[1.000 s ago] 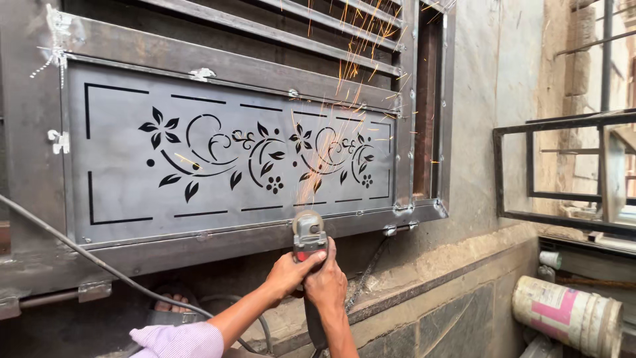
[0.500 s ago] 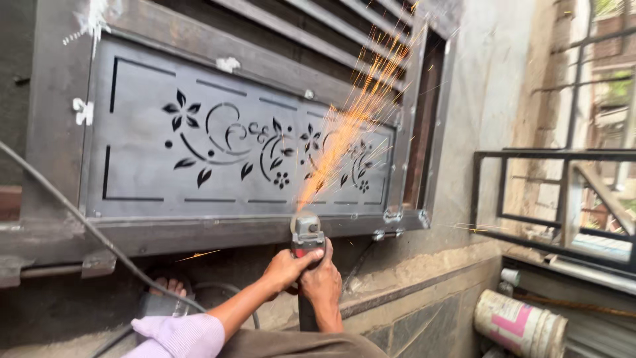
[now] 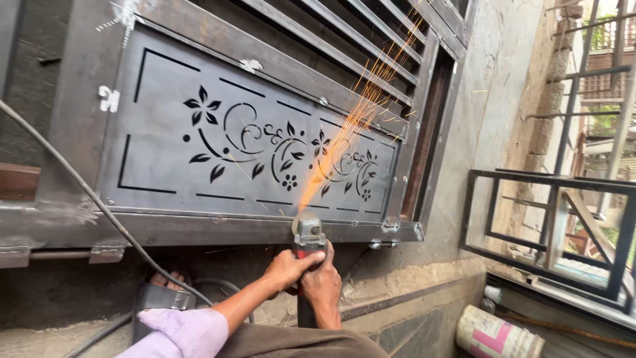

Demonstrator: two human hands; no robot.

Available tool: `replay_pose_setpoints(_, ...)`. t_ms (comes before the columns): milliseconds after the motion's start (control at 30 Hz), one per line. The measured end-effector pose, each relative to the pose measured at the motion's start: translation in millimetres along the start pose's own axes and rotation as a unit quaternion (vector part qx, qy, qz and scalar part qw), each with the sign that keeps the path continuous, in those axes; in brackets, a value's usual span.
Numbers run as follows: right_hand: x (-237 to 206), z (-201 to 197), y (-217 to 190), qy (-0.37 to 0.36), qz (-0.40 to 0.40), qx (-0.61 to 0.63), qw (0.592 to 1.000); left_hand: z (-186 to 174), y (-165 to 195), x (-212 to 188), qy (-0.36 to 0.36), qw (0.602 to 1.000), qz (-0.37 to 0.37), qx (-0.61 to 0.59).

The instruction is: The person uses an angle grinder to grind weld seams and smooth the frame of a decorative metal gate panel, working along the edges and rails while sparks fly, repositioning the grinder to different joints around the gate.

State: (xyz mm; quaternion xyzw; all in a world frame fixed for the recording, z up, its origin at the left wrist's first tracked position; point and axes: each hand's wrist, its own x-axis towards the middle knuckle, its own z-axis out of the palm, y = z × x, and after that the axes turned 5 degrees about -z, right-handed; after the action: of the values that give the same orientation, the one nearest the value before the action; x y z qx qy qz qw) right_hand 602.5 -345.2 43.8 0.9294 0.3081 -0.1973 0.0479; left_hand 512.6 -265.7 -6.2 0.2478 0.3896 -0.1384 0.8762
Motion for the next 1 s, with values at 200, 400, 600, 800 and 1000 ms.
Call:
replay_pose_setpoints(200, 0, 1, 1, 0.018, 0.011, -0.002, 1.000, 1, -2, 5, -0.027, 0.999, 0.014, -0.017)
replay_pose_setpoints(400, 2, 6, 7, 0.012, 0.017, -0.010, 1.000, 0, -6, 11, -0.002, 1.000, 0.012, 0.006)
replay_pose_setpoints(600, 3, 9, 14, 0.018, 0.008, -0.010, 1.000, 4, -10, 12, -0.001, 1.000, 0.021, -0.020)
replay_pose_setpoints(800, -6, 8, 16, 0.013, -0.001, -0.001, 1.000, 5, -17, 6, -0.015, 0.999, 0.034, 0.014)
replay_pose_setpoints(1000, -5, 11, 11, 0.003, 0.021, -0.009, 1.000, 1, -10, 3, -0.006, 1.000, 0.022, 0.008)
